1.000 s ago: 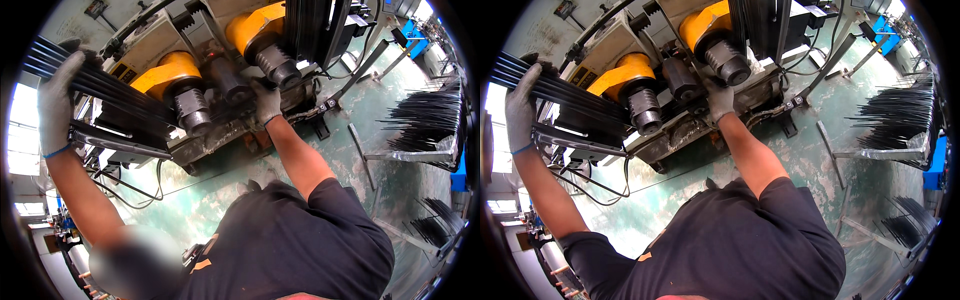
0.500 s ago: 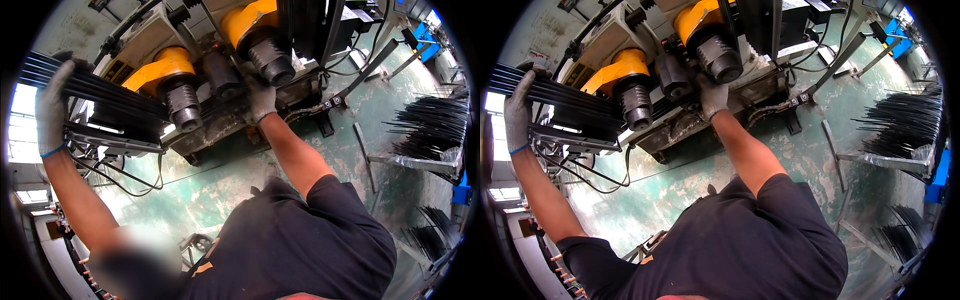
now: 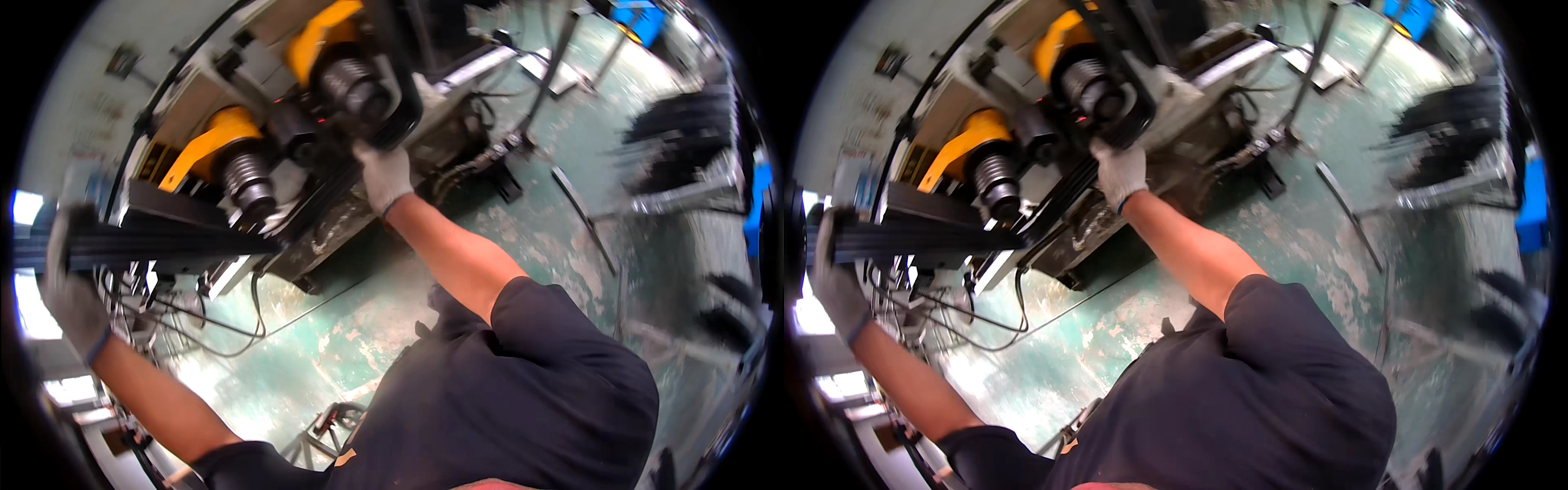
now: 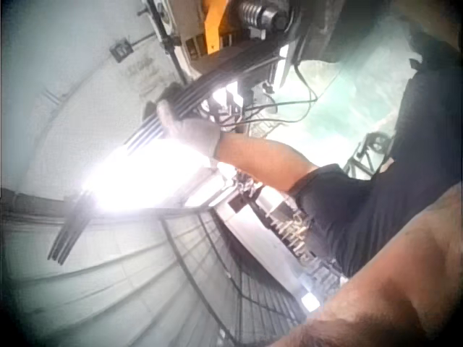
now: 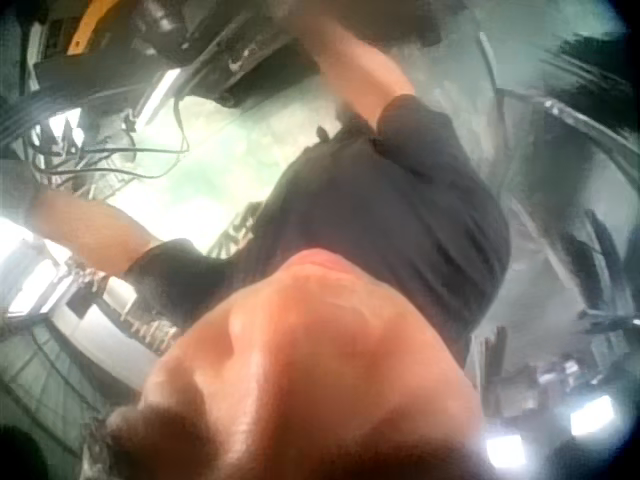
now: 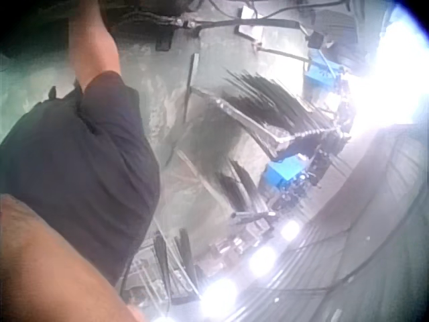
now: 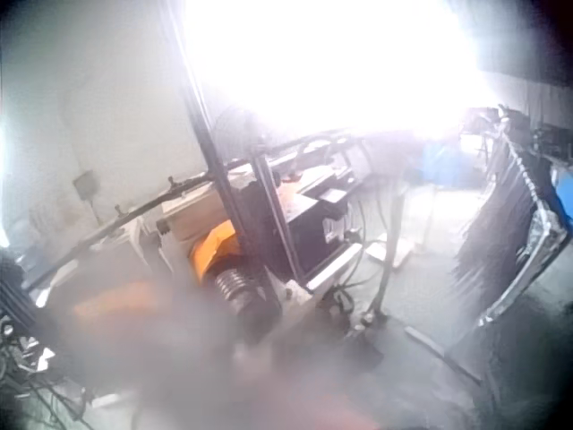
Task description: The person repeatedly feeds long black metal rods into a bending machine, guides them through rollers, and removes the bent pieces. The bent rods are stacked on a nearby rack. The person wears gloves and uses both hands to handle the rods and operate the machine.
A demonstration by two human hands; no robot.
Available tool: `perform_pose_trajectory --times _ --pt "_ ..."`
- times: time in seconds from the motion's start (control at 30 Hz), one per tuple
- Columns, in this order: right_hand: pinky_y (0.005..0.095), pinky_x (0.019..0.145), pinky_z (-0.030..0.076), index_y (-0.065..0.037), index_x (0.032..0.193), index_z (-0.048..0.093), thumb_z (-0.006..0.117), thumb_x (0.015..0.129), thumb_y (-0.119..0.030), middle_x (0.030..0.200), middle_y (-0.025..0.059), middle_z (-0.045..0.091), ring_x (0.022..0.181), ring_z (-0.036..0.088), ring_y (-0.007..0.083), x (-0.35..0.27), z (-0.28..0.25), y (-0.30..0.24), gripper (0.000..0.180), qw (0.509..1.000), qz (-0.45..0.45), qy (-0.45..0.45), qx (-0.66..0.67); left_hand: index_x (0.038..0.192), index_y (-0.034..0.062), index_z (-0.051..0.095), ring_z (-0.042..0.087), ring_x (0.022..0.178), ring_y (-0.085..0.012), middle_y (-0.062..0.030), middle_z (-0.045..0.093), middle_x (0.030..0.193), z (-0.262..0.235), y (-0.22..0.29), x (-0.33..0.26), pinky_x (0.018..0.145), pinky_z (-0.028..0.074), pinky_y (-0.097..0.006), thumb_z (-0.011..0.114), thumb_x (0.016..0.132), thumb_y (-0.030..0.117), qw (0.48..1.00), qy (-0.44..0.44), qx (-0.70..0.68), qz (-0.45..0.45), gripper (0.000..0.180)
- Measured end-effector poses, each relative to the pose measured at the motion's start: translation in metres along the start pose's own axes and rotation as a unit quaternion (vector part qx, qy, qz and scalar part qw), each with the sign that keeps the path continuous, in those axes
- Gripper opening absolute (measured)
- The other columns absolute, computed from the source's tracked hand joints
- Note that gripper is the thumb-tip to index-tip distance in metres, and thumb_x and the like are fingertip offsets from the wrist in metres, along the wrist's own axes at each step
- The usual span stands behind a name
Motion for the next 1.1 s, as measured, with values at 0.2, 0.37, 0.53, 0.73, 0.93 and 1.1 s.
perform_pose_trajectory --times 0.2,0.37,0.53,0.73,0.93,1.1 --pt "0.0292 0.071 0.051 -0.002 0.097 0.070 0.070 0.094 -0.009 0.086 0.0016 0.068 0.077 0.063 0.0111 -0.118 -0.217 -0.047 0.007 0.998 -0.009 0.054 0.010 0.128 -0.0080 0.067 0.073 0.108 -0.0338 -0.0238 0.072 0.122 -0.006 0.078 -0.148 0.096 0.060 -0.044 0.054 0.103 0.007 0.978 0.148 -0.144 0.013 0.032" --pt "0.0343 0.066 0.054 -0.005 0.089 0.075 0.071 0.099 -0.025 0.076 0.0031 0.073 0.070 0.068 0.0132 -0.265 -0.503 -0.151 0.023 0.908 -0.055 0.339 -0.242 0.128 -0.0076 0.067 0.073 0.112 -0.0310 -0.0246 0.072 0.123 0.101 0.046 -0.228 0.106 0.057 -0.041 0.050 0.105 0.013 0.759 0.182 -0.564 -0.268 0.036" --pt "0.0488 0.072 0.053 0.003 0.100 0.072 0.066 0.094 -0.061 0.085 0.0267 0.073 0.086 0.074 0.0416 -0.456 -0.676 -0.338 0.064 0.666 -0.111 0.595 -0.437 0.114 -0.0080 0.070 0.072 0.101 -0.0333 -0.0230 0.073 0.109 0.298 0.247 -0.352 0.093 0.059 -0.043 0.058 0.096 0.013 0.552 -0.046 -0.716 -0.425 0.031" --pt "0.0468 0.073 0.054 -0.007 0.103 0.072 0.073 0.093 -0.043 0.086 0.0200 0.072 0.084 0.072 0.0388 -0.605 -0.828 -0.536 0.037 0.542 -0.166 0.680 -0.464 0.125 -0.0013 0.064 0.063 0.119 -0.0408 -0.0199 0.070 0.123 0.410 0.535 -0.469 0.110 0.048 -0.055 0.062 0.080 0.003 0.198 -0.263 -0.835 -0.441 0.045" --pt "0.0493 0.083 0.056 -0.006 0.112 0.072 0.072 0.093 -0.045 0.098 0.0245 0.074 0.097 0.072 0.0434 -0.674 -0.966 -0.750 0.043 0.437 -0.197 0.682 -0.552 0.120 -0.0009 0.065 0.058 0.126 -0.0441 -0.0238 0.067 0.126 0.471 0.816 -0.538 0.115 0.039 -0.060 0.061 0.085 0.008 0.155 -0.372 -0.747 -0.529 0.037" --pt "0.0530 0.094 0.054 -0.008 0.131 0.063 0.065 0.099 -0.041 0.117 0.0267 0.071 0.111 0.068 0.0445 -0.685 -1.161 -0.860 0.046 0.370 -0.048 0.697 -0.612 0.146 -0.0103 0.038 0.059 0.123 -0.0475 -0.0314 0.054 0.140 0.430 1.015 -0.551 0.106 0.050 -0.058 0.057 0.091 0.001 0.248 -0.557 -0.695 -0.382 0.060"
Point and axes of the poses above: each hand's wrist, its own x-axis towards the middle knuckle, its own z-axis out of the palm, y = z × x, the point moved 10 cm from there along x, towards the middle knuckle
